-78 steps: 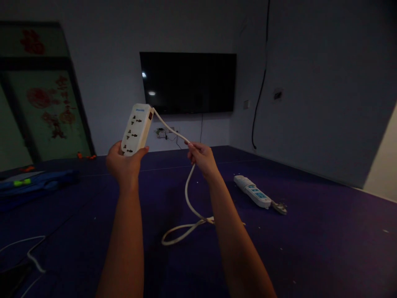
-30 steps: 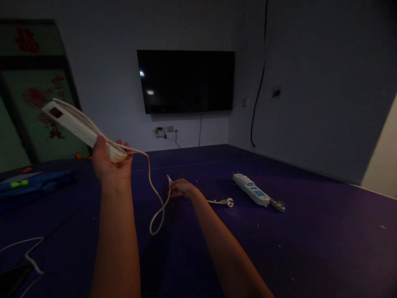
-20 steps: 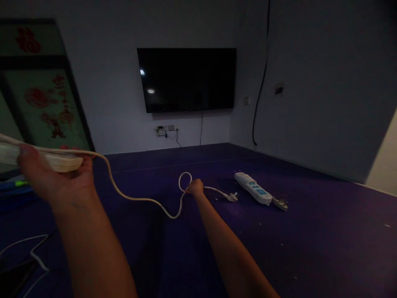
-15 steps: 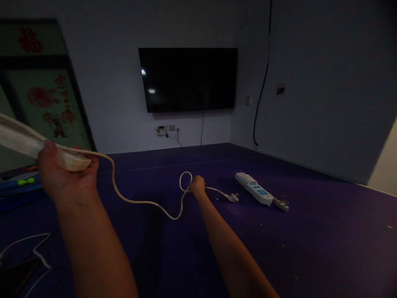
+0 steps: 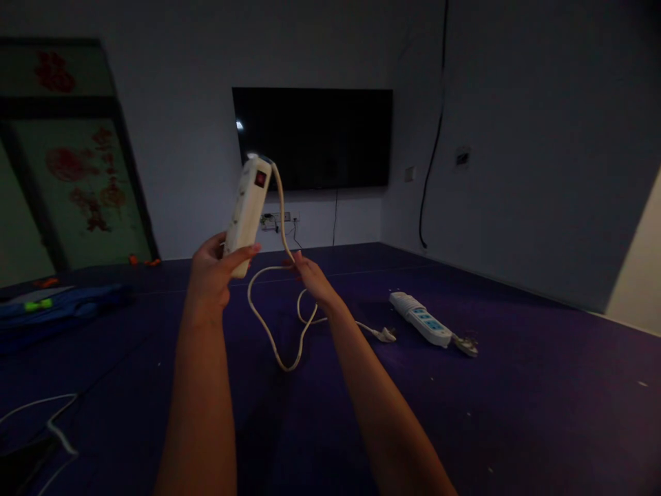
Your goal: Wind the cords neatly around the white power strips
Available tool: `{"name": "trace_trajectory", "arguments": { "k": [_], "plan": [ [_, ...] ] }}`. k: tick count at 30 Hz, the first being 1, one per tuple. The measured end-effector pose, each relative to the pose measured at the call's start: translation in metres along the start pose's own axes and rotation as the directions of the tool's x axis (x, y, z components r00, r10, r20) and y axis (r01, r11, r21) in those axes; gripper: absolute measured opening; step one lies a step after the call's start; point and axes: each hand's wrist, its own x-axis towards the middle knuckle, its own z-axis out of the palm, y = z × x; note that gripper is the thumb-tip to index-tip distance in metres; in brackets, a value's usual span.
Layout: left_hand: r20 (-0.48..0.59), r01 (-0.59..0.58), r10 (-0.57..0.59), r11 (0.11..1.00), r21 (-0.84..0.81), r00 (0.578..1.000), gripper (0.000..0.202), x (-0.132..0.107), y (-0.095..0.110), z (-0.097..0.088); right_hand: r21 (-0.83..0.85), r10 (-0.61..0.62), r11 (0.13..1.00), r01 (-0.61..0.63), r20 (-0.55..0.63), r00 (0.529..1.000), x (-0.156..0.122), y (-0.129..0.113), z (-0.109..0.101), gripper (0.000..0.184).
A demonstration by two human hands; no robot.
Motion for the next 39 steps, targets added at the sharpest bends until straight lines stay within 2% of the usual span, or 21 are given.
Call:
{"name": "trace_trajectory", "arguments": {
  "k": [2, 3, 7, 12, 14, 16, 19, 22, 27, 31, 34, 39],
  "plan": [
    [0.036, -0.041, 0.040, 0.999, 0.036, 0.999, 0.050, 0.000, -0.005, 0.004, 0.007, -0.048, 0.999, 0.048, 0.019, 0.999, -0.002, -0.005, -0.002, 0.048],
    [0.044, -0.054, 0.051, 0.997, 0.054, 0.998, 0.053, 0.000, -0.008, 0.005, -0.046, -0.037, 0.998, 0.038, 0.033, 0.999, -0.003, -0.006, -0.003, 0.044],
    [0.058, -0.057, 0.047, 0.980, 0.192, 0.997, 0.059, -0.001, -0.010, 0.004, -0.334, 0.153, 0.934, -0.127, 0.052, 0.987, -0.007, 0.002, -0.006, 0.046],
    [0.134, -0.074, 0.031, 0.941, 0.330, 0.990, 0.057, -0.001, -0.011, -0.002, -0.481, 0.310, 0.820, -0.310, -0.082, 0.947, -0.010, 0.018, -0.006, 0.051],
    [0.166, -0.089, 0.030, 0.929, 0.360, 0.986, 0.057, 0.000, -0.013, -0.003, -0.515, 0.334, 0.790, -0.332, -0.092, 0.938, -0.010, 0.021, -0.005, 0.052],
    [0.186, -0.153, 0.080, 0.895, 0.419, 0.979, 0.057, 0.002, -0.016, -0.004, -0.542, 0.338, 0.781, -0.310, -0.050, 0.940, -0.010, 0.022, -0.003, 0.050],
    [0.162, -0.262, 0.205, 0.750, 0.607, 0.965, 0.057, 0.005, -0.018, -0.006, -0.576, 0.330, 0.780, -0.246, 0.044, 0.943, -0.011, 0.018, 0.000, 0.047],
    [0.103, -0.264, 0.295, 0.580, 0.770, 0.950, 0.055, 0.007, -0.020, -0.008, -0.597, 0.318, 0.783, -0.172, 0.148, 0.936, -0.015, 0.008, 0.004, 0.046],
    [0.115, -0.273, 0.361, 0.424, 0.864, 0.925, 0.051, 0.008, -0.025, -0.007, -0.611, 0.287, 0.789, -0.060, 0.280, 0.916, -0.022, -0.020, 0.013, 0.043],
    [0.182, -0.280, 0.368, 0.232, 0.932, 0.912, 0.055, 0.007, -0.028, -0.006, -0.647, 0.221, 0.760, 0.063, 0.348, 0.911, -0.029, -0.043, 0.012, 0.039],
    [0.226, -0.281, 0.352, 0.115, 0.953, 0.908, 0.056, 0.004, -0.027, -0.006, -0.640, 0.127, 0.755, 0.141, 0.353, 0.927, -0.034, -0.056, 0.002, 0.040],
    [0.322, -0.346, 0.255, 0.055, 0.936, 0.912, 0.053, 0.004, -0.028, -0.013, -0.584, -0.052, 0.795, 0.167, 0.208, 0.977, -0.037, -0.068, -0.022, 0.042]
  ]
}}
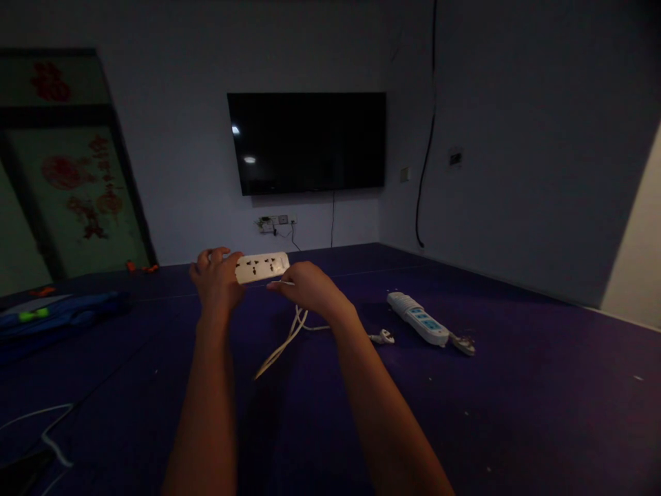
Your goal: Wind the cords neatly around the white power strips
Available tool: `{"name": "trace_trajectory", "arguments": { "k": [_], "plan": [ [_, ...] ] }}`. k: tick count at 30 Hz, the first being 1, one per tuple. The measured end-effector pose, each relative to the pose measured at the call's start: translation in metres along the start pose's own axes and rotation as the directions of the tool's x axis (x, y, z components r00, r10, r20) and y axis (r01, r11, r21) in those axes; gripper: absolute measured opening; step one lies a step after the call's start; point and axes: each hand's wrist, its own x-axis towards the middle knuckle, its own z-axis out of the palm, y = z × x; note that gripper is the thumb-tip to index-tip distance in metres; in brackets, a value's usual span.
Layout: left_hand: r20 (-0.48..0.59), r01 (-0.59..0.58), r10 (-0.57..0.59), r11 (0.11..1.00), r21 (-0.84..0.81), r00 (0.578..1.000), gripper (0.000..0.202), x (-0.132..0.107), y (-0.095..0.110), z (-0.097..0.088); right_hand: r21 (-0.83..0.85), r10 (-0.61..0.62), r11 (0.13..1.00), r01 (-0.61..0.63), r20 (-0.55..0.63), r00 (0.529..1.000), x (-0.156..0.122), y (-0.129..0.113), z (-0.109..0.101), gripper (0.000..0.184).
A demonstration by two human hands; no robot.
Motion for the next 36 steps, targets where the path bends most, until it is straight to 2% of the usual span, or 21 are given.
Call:
{"name": "trace_trajectory", "arguments": {
  "k": [3, 7, 10, 13, 17, 22, 27, 32, 36],
  "plan": [
    [0.075, -0.079, 0.080, 0.997, -0.024, 0.994, 0.052, 0.002, -0.007, 0.002, -0.004, 0.015, 1.000, -0.015, -0.114, 0.993, 0.001, 0.008, -0.008, 0.045],
    [0.089, -0.228, 0.234, 0.971, -0.077, 0.968, 0.055, 0.005, -0.012, -0.002, 0.029, 0.036, 0.999, -0.028, -0.287, 0.957, 0.003, 0.023, -0.009, 0.041],
    [0.100, -0.307, 0.317, 0.947, -0.096, 0.943, 0.055, 0.004, -0.010, -0.013, 0.106, 0.070, 0.994, -0.027, -0.418, 0.906, 0.002, 0.034, -0.009, 0.038],
    [0.122, -0.362, 0.376, 0.924, -0.120, 0.918, 0.056, 0.002, -0.007, -0.027, 0.207, 0.114, 0.978, 0.001, -0.544, 0.832, 0.001, 0.046, -0.008, 0.041],
    [0.117, -0.408, 0.434, 0.892, -0.193, 0.893, 0.053, 0.000, -0.003, -0.038, 0.369, 0.200, 0.927, 0.061, -0.628, 0.752, 0.003, 0.062, -0.005, 0.048],
    [0.098, -0.428, 0.473, 0.855, -0.294, 0.876, 0.050, 0.001, 0.000, -0.042, 0.601, 0.311, 0.785, 0.149, -0.591, 0.744, 0.009, 0.077, 0.006, 0.057],
    [0.048, -0.432, 0.494, 0.801, -0.415, 0.868, 0.051, 0.000, 0.007, -0.045, 0.817, 0.440, 0.542, 0.196, -0.474, 0.763, 0.013, 0.081, 0.014, 0.057],
    [0.027, -0.395, 0.478, 0.754, -0.526, 0.878, 0.053, -0.001, 0.014, -0.046, 0.922, 0.535, 0.335, 0.192, -0.354, 0.767, 0.015, 0.077, 0.018, 0.053],
    [-0.002, -0.337, 0.428, 0.709, -0.619, 0.904, 0.051, -0.001, 0.018, -0.043, 0.948, 0.499, 0.168, 0.269, -0.317, 0.807, 0.018, 0.073, 0.029, 0.045]
  ]
}}
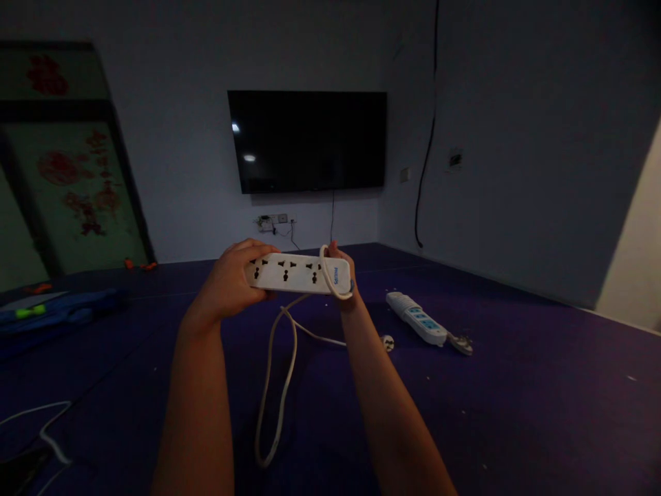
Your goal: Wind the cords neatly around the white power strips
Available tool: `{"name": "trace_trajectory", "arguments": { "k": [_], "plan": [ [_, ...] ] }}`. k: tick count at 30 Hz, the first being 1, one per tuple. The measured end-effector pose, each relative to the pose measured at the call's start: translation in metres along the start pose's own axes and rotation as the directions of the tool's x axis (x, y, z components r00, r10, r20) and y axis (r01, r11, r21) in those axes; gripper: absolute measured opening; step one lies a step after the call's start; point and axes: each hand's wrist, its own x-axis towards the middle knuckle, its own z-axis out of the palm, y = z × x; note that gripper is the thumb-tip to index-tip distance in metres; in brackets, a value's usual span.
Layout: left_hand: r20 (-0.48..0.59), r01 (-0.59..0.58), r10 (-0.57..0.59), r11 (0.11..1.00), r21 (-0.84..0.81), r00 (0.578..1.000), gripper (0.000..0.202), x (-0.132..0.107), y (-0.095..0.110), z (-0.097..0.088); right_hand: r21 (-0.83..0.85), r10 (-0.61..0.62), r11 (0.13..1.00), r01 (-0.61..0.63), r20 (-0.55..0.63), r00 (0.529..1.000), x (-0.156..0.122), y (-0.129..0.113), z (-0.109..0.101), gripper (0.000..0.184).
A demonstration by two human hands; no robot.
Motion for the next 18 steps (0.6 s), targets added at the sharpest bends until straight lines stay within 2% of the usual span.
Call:
{"name": "trace_trajectory", "arguments": {
  "k": [4, 7, 9, 12, 15, 18],
  "plan": [
    [-0.164, 0.065, -0.085, 0.990, -0.124, 0.983, 0.054, 0.003, -0.005, 0.010, 0.074, 0.035, 0.997, -0.034, -0.022, 0.999, 0.001, 0.013, 0.010, 0.026],
    [-0.304, 0.131, -0.190, 0.970, -0.203, 0.934, 0.060, 0.007, -0.012, 0.021, 0.024, 0.082, 0.996, -0.082, 0.010, 0.997, 0.002, 0.017, 0.017, 0.023],
    [-0.383, 0.167, -0.250, 0.957, -0.238, 0.889, 0.064, 0.009, -0.016, 0.027, -0.021, 0.094, 0.995, -0.093, 0.099, 0.991, -0.001, 0.016, 0.022, 0.026],
    [-0.524, 0.229, -0.286, 0.958, -0.172, 0.802, 0.065, 0.011, -0.021, 0.030, -0.143, 0.170, 0.980, -0.136, 0.263, 0.950, -0.007, 0.015, 0.028, 0.030],
    [-0.635, 0.317, -0.304, 0.943, -0.097, 0.710, 0.066, 0.011, -0.030, 0.029, -0.227, 0.200, 0.965, -0.129, 0.326, 0.924, -0.014, 0.017, 0.034, 0.031],
    [-0.688, 0.354, -0.326, 0.929, -0.106, 0.648, 0.066, 0.009, -0.040, 0.026, -0.274, 0.170, 0.959, -0.072, 0.354, 0.920, -0.017, 0.018, 0.039, 0.032]
  ]
}}
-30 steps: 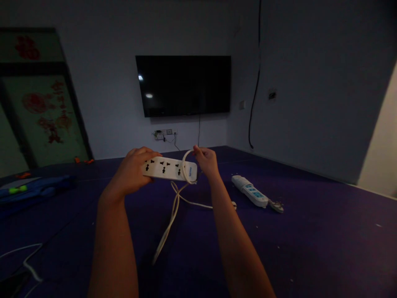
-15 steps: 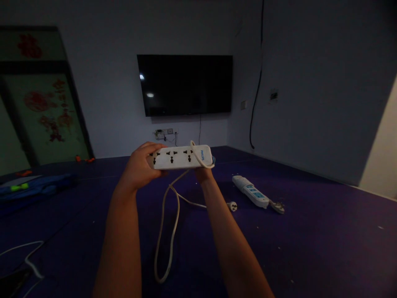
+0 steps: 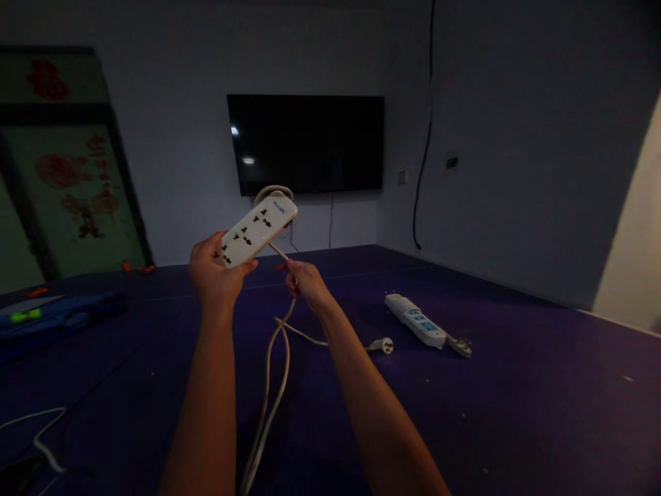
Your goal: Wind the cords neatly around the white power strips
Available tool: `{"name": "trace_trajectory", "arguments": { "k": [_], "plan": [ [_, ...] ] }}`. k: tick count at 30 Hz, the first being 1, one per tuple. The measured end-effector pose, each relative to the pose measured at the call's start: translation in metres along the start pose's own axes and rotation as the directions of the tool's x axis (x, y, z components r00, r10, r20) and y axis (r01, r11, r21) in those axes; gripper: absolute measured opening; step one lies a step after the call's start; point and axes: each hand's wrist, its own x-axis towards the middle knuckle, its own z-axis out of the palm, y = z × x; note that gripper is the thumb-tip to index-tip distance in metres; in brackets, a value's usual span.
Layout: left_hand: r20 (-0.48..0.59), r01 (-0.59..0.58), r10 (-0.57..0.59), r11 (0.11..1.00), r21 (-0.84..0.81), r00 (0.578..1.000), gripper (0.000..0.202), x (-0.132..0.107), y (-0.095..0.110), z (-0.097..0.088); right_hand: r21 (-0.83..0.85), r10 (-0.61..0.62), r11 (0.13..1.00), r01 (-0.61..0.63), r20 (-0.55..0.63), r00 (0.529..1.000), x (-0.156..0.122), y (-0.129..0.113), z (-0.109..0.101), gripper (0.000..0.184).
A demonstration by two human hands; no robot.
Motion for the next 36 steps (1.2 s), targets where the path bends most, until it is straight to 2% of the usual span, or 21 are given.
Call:
{"name": "trace_trajectory", "arguments": {
  "k": [2, 4, 9, 12, 17, 20, 22, 24, 26, 27, 31, 36],
  "plan": [
    [-0.050, 0.015, -0.014, 0.999, 0.033, 0.999, 0.065, 0.001, -0.006, -0.002, -0.110, 0.010, 0.994, -0.008, 0.023, 1.000, -0.001, -0.002, 0.001, 0.032],
    [-0.053, 0.007, -0.003, 0.996, 0.092, 0.999, 0.063, 0.001, -0.012, -0.006, -0.248, 0.013, 0.969, -0.007, 0.024, 1.000, -0.002, -0.007, 0.000, 0.032],
    [-0.073, -0.086, 0.106, 0.967, 0.241, 0.992, 0.055, -0.001, -0.030, -0.015, -0.483, -0.064, 0.871, 0.092, 0.074, 0.995, -0.009, -0.022, 0.000, 0.030],
    [-0.012, -0.109, 0.117, 0.960, 0.257, 0.993, 0.053, -0.002, -0.036, -0.016, -0.592, -0.121, 0.785, 0.184, 0.145, 0.982, -0.012, -0.029, 0.003, 0.030],
    [-0.023, -0.025, 0.033, 0.963, 0.270, 0.999, 0.050, -0.008, -0.031, -0.010, -0.701, -0.229, 0.631, 0.332, 0.241, 0.943, -0.014, -0.034, 0.008, 0.033],
    [0.035, -0.036, 0.028, 0.963, 0.267, 0.999, 0.050, -0.009, -0.036, -0.007, -0.765, -0.252, 0.543, 0.347, 0.246, 0.936, -0.015, -0.037, 0.007, 0.031],
    [0.093, -0.083, 0.059, 0.957, 0.279, 0.994, 0.051, -0.006, -0.043, -0.009, -0.807, -0.267, 0.493, 0.326, 0.217, 0.939, -0.015, -0.039, 0.003, 0.028],
    [0.204, -0.171, 0.112, 0.939, 0.300, 0.973, 0.051, -0.001, -0.049, -0.014, -0.843, -0.292, 0.450, 0.295, 0.173, 0.941, -0.015, -0.043, -0.005, 0.026],
    [0.363, -0.273, 0.151, 0.910, 0.313, 0.919, 0.054, 0.005, -0.051, -0.021, -0.866, -0.329, 0.422, 0.268, 0.129, 0.935, -0.015, -0.045, -0.014, 0.023],
    [0.405, -0.306, 0.161, 0.895, 0.324, 0.900, 0.056, 0.008, -0.050, -0.024, -0.872, -0.352, 0.416, 0.257, 0.106, 0.930, -0.015, -0.046, -0.019, 0.021],
    [0.496, -0.426, 0.233, 0.846, 0.322, 0.837, 0.055, 0.014, -0.036, -0.037, -0.865, -0.441, 0.440, 0.241, 0.026, 0.897, -0.015, -0.047, -0.031, 0.014],
    [0.575, -0.522, 0.291, 0.803, 0.288, 0.765, 0.060, 0.014, -0.015, -0.046, -0.789, -0.521, 0.533, 0.307, -0.020, 0.853, -0.016, -0.046, -0.029, 0.014]
  ]
}}
